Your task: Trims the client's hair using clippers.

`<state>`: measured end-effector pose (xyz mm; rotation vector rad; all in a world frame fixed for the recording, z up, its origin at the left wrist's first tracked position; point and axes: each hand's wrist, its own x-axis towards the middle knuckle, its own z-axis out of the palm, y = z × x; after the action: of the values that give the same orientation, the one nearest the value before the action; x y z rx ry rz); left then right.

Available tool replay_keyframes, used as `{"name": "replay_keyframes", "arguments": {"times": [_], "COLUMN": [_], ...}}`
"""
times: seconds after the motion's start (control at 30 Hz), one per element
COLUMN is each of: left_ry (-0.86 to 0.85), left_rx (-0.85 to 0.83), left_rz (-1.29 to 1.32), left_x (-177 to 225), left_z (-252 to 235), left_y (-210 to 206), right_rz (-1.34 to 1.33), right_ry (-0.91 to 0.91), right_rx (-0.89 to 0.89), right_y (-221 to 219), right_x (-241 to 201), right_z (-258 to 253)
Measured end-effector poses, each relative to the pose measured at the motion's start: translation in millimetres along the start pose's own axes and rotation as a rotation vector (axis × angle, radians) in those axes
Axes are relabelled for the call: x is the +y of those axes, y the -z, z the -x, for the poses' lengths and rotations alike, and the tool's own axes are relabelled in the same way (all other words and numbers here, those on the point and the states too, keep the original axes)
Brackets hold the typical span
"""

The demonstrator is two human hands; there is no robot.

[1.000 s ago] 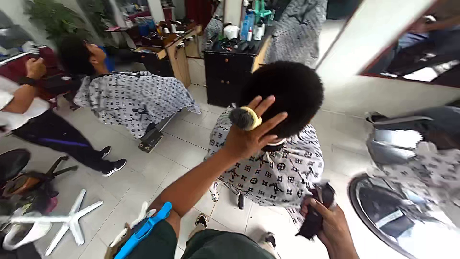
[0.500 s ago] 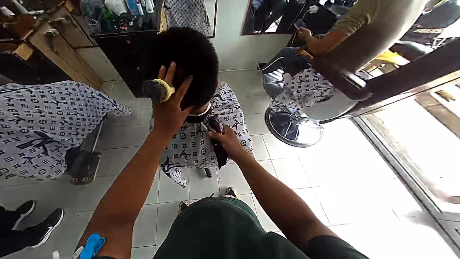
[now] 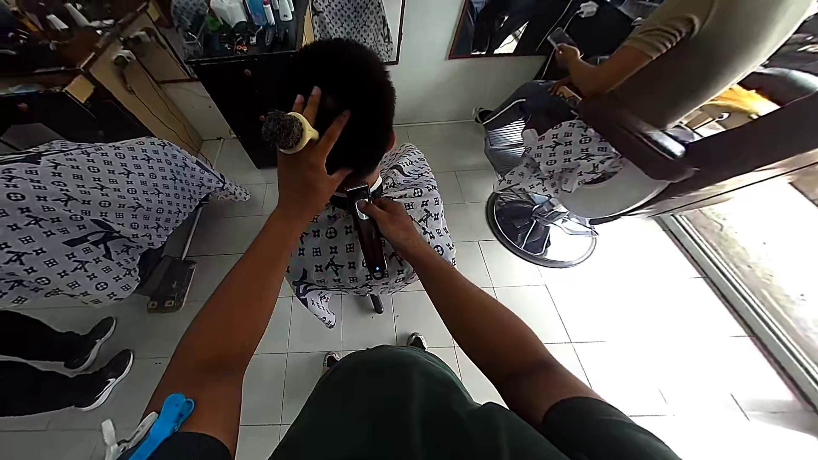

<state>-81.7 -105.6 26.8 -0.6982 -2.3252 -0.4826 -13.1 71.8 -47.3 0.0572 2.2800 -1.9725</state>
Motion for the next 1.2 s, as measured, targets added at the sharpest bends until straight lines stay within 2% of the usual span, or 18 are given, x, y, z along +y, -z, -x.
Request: {"name": "replay_keyframes", "arguments": {"times": [0.2,0.3,0.47,0.57,0.73,0.87,1.0,1.2], "left_ry": [0.016,0.021,0.024,0.024,0.032,0.03,0.026,0.016], "left_rx": [-0.009,-0.018,-0.03,-0.028,-0.046,-0.033,-0.028,-0.023], "left_rz": [-0.013,-0.02,-0.026,-0.024,-0.002,-0.004,-0.004,-0.016], "left_x": [1.2,2.4,2.2,2.3,3.3,2.3,2.6,0.9], "left_z": [-2.8,-2.8,-2.4,-4.1,-4.5,-4.1,-2.8,-2.5], "left_y": [1.3,2.0,3.1,2.7,5.4,4.0,3.4,3.7], "right_rz": [-0.023,-0.025,-0.057,-0.026,0.017,0.002,0.022,0.027], "right_ry": [0.007,0.049,0.014,0.069,0.018,0.083,0.014,0.066], "right_rx": [-0.028,-0.027,-0.038,-0.028,-0.045,-0.021,-0.028,-0.029], "right_y": [1.2,1.0,2.1,2.0,5.4,1.5,2.3,0.1], "right_x": [2.9,4.1,5.8,3.4,1.6,1.9,2.9,2.5], "right_z": [-17.3,-17.3,-17.3,-16.9,-18.0,-15.5,-15.8,-15.7]}}
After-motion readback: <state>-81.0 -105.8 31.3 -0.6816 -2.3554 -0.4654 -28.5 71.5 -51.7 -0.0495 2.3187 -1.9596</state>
